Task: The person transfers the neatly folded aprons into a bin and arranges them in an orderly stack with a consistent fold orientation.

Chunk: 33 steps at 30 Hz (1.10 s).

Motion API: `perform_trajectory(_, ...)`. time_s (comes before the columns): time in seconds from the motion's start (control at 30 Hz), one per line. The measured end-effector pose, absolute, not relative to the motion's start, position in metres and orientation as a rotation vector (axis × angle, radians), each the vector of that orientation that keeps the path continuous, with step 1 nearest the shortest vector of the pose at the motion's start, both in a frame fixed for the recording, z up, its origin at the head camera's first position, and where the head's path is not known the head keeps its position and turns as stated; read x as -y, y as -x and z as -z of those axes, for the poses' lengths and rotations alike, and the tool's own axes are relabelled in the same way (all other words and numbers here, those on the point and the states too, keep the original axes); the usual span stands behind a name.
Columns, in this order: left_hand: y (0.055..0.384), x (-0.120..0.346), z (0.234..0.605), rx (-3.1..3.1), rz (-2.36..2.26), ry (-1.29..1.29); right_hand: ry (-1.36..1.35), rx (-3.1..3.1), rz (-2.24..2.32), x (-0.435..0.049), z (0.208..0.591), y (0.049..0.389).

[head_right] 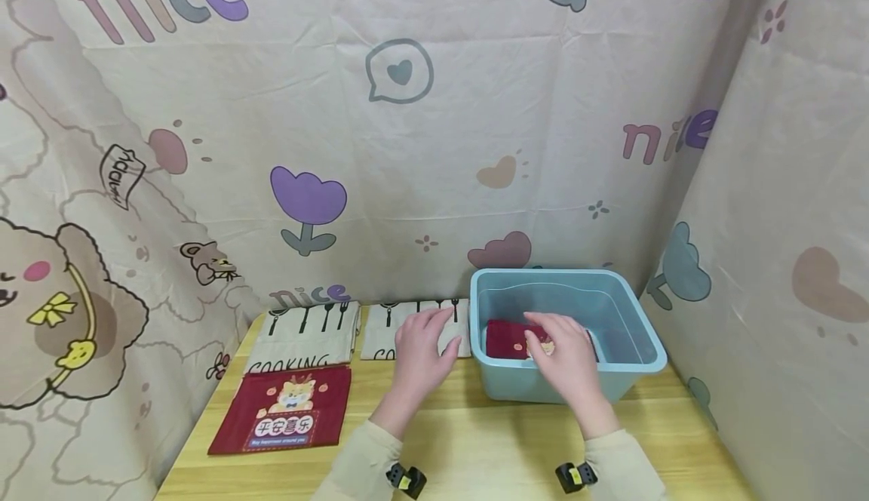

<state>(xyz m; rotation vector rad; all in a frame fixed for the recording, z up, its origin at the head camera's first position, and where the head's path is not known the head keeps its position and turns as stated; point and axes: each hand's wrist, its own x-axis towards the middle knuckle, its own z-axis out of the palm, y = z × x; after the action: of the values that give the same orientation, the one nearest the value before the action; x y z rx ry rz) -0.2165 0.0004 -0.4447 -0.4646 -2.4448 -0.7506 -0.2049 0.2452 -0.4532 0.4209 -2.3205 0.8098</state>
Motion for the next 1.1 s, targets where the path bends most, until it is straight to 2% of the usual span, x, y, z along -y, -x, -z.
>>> perform_trajectory(0.63,0.204,0.032,0.465,2.448,0.959,0.211,-0.512,2.185,-0.951,-0.192,0.464,0.201)
perform_trajectory(1.1,0.204,0.06,0.472,2.355,1.001,0.145,-0.539,2.177,-1.037,-0.152,0.47,0.199)
